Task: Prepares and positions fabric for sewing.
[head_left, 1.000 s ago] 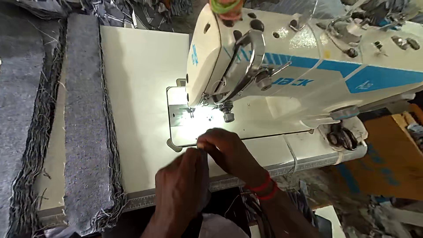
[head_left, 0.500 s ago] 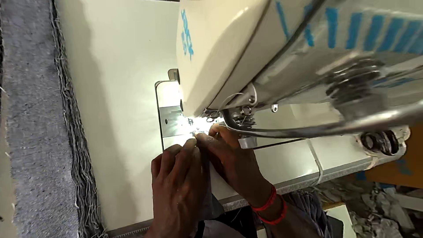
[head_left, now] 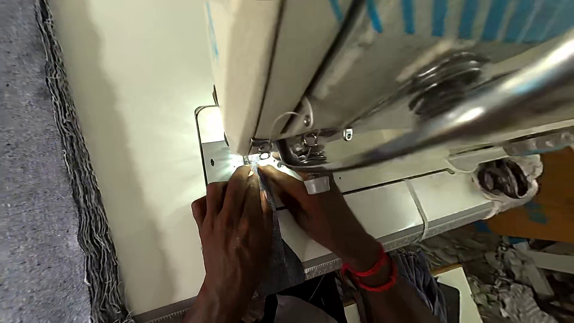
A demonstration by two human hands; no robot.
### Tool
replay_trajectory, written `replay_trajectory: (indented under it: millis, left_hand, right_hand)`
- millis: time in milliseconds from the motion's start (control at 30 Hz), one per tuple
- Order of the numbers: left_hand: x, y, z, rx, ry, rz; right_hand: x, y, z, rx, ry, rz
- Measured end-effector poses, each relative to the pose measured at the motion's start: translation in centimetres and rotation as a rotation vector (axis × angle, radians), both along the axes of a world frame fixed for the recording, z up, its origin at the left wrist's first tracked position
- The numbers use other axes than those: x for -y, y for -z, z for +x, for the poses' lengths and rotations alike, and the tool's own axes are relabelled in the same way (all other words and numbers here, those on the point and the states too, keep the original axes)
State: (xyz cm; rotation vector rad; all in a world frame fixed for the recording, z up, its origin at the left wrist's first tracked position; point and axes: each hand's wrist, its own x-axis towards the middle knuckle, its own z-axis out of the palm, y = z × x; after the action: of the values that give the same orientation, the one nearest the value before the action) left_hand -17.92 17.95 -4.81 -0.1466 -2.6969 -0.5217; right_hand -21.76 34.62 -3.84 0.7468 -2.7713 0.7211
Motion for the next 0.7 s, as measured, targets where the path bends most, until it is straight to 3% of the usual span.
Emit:
replay_trajectory:
  millis: [67,133,200,300,400,467,567,633,700]
  left_hand:
    - [0.0,-0.1,-0.3,-0.005,0.000,-0.024]
    - [-0.2,0.0,-0.5,0.000,-0.007,-0.047]
    - [-0.2,-0.1,-0.8,0.021,-0.011,-0.074]
    - [-0.5,-0.2,-1.0,0.002,-0.010,-0.108]
    - [-0.8,-0.4,-0.4,0.018,-0.019,-0.156]
    - [-0.8,-0.7,-0.4,0.058,-0.031,-0.181]
    - [-0.1,-2.1,-0.1,0.207,-0.010,-0.129]
    - [1.0,-4.1,1.4,0.243,0.096,0.074]
    - [1.8,-6.9,4.3,0.183,0.346,0.535]
  right_hand:
    - [-3.8,-2.1,1.1,-0.125,0.082,-0.060]
    - [-9.3,-3.7,2.5,-0.307,0.314,0.026]
    - [-14.6,-2.9,3.3,-0.371,0.539,0.121]
    - [-18.2,-0.2,4.0,-0.283,0.553,0.151]
    - [-18.1,-2.1,5.3,-0.216,0.490,0.085]
    - [-16.9,-3.8,7.5,-0.144,0.340,-0.064]
    - [-13.3,-2.9,12.4,0.463,-0.003,-0.366]
    - [-9.0,-0.6,15.7,0.723,-0.050,-0.367]
    - [-3.5,0.7,18.5,0.813,0.132,-0.312]
